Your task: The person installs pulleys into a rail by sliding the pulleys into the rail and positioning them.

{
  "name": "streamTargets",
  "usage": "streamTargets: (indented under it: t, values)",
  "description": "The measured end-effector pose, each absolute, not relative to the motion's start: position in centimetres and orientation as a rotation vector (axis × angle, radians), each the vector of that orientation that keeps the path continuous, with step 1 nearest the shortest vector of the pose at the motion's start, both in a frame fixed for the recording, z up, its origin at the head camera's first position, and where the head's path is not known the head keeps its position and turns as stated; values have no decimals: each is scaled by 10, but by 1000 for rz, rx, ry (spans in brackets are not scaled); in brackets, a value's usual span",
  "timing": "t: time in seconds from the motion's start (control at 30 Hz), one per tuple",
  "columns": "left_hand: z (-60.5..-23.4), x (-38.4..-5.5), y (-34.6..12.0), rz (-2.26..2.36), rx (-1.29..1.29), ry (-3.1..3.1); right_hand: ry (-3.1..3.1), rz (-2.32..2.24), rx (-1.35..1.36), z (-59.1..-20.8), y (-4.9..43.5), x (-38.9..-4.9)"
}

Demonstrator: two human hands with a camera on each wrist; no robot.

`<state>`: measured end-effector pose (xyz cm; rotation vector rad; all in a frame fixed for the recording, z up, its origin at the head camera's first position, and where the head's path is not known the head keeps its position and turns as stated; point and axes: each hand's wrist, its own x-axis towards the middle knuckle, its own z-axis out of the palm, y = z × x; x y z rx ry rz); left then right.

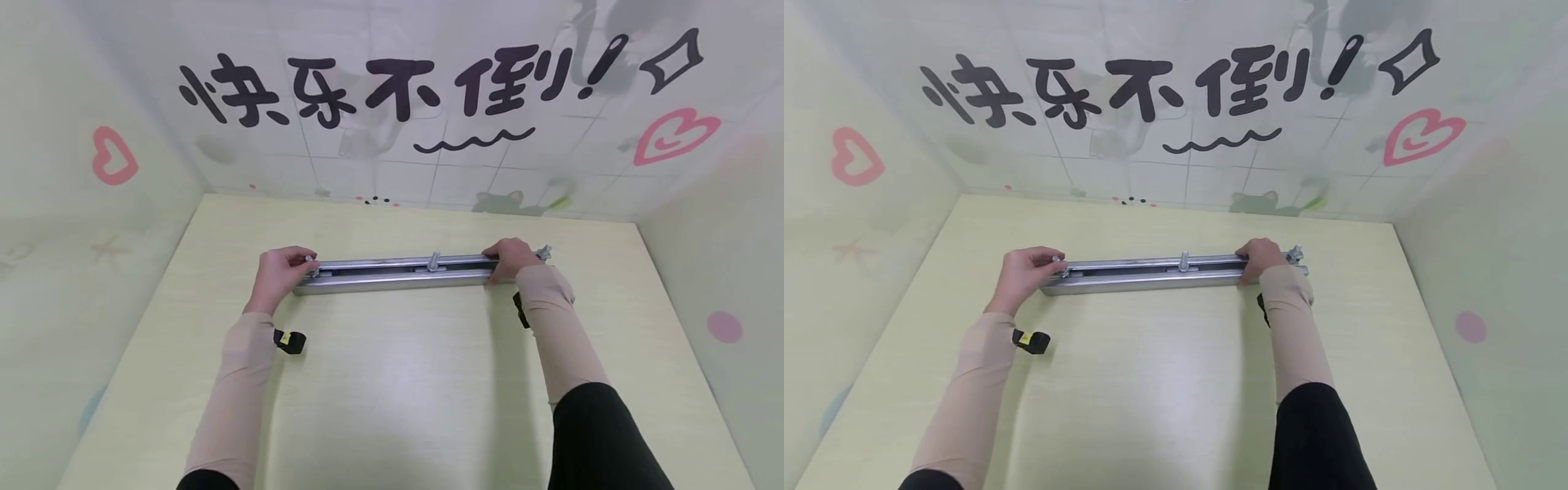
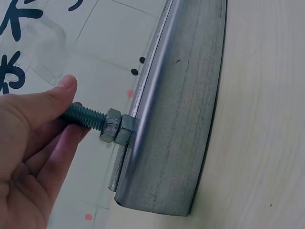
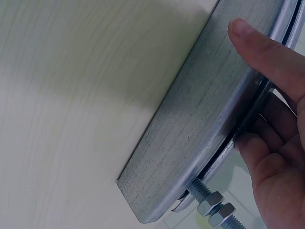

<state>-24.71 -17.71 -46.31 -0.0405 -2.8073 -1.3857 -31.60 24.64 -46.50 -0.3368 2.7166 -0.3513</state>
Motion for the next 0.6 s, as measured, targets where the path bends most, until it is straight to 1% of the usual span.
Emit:
streamTargets:
  t: [0.3,0.47,0.6]
  values:
    - [-470,-243,-175,-1429,0,-2769,2689,-376,-336,-471,249,-319]
    - [-473,-235,-177,-1458,-87,-2779,2663,-400,-393,-470,252,-307]
    - [-473,-218,-186,-1317,-151,-2822,2636,-412,-477,-472,251,-291]
